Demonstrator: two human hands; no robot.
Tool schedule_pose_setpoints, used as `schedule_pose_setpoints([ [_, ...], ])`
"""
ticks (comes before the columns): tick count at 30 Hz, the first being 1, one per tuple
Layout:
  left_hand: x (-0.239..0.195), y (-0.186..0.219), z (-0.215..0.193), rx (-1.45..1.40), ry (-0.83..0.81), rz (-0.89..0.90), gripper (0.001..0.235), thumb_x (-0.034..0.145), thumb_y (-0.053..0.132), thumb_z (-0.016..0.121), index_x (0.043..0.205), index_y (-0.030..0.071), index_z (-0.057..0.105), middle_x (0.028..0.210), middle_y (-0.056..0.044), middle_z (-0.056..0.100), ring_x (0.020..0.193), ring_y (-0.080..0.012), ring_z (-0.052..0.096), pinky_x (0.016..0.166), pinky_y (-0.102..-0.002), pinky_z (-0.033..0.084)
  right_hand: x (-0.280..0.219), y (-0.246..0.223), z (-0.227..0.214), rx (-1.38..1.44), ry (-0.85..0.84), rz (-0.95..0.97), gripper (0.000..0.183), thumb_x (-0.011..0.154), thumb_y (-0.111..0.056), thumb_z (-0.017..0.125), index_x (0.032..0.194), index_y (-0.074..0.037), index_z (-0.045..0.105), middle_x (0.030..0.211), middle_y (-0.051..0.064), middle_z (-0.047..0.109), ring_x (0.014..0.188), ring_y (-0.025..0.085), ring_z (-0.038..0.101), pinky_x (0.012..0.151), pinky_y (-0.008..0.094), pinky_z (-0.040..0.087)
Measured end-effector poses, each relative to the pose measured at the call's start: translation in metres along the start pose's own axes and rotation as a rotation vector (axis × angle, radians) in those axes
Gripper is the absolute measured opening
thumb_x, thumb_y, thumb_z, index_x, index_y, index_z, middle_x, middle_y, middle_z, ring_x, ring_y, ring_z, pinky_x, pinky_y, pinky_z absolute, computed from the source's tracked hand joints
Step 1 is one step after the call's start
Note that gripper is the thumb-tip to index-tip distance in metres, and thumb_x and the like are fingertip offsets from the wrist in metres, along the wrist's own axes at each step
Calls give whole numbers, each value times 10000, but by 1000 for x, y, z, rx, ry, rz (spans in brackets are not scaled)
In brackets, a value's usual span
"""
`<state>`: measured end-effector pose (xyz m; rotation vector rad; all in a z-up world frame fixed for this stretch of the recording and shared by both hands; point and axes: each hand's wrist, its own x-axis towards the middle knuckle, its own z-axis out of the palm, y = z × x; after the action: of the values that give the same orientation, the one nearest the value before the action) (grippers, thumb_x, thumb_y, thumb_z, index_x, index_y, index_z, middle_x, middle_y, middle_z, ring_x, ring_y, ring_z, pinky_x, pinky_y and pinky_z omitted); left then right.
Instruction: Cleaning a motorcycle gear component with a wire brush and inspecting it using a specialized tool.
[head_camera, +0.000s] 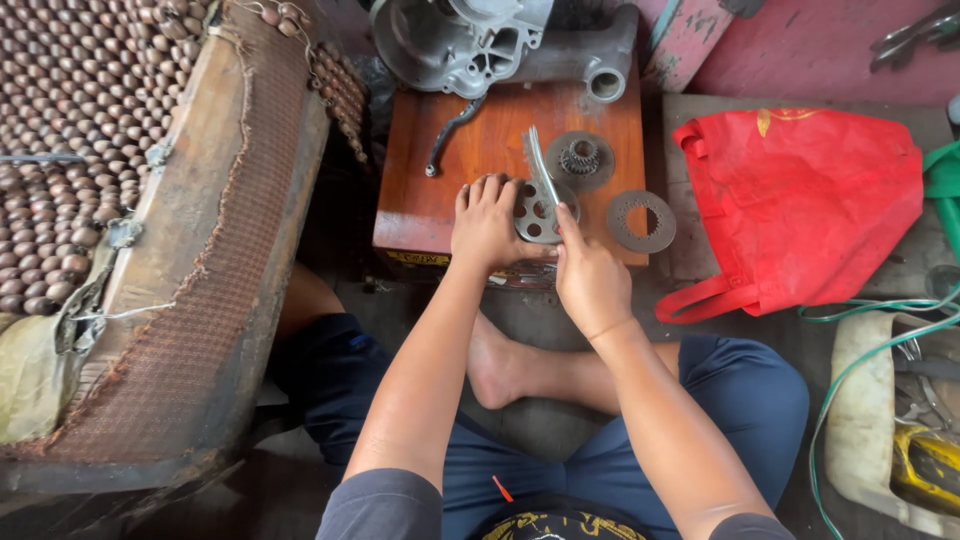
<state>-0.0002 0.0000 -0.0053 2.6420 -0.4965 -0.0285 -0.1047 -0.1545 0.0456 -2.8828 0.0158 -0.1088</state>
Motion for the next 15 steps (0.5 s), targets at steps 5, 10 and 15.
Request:
schedule_pose_setpoints([
  [5, -2, 0, 3, -16, 5, -12, 1144, 508, 830, 783, 1422, 211, 483, 1414, -50, 488, 1457, -278, 373, 1242, -554, 256, -9, 4, -6, 11, -34, 12, 546, 1042, -197, 477, 1580, -208, 385, 954, 247, 724, 834, 403, 754, 662, 482, 635],
  [10, -2, 6, -7, -30, -2, -15, 1115, 535, 786, 812, 1419, 184, 497, 1410, -60, 491, 1454, -282, 371, 1241, -554, 252, -35, 15, -36, -57, -103, 6, 558, 1015, -225, 504, 1565, -238, 410, 941, 225, 731, 837, 397, 758, 670, 499, 633],
  [15, -3, 4, -6, -24, 10, 7, 1143, 531, 813, 784, 1426, 167, 486, 1409, -63, 486, 1453, -280, 365, 1241, -559, 253, -9, 6, -18, -20, -63, 22, 536, 1022, -212, 492, 1555, -220, 434, 969, 232, 731, 849, 395, 756, 683, 479, 631],
])
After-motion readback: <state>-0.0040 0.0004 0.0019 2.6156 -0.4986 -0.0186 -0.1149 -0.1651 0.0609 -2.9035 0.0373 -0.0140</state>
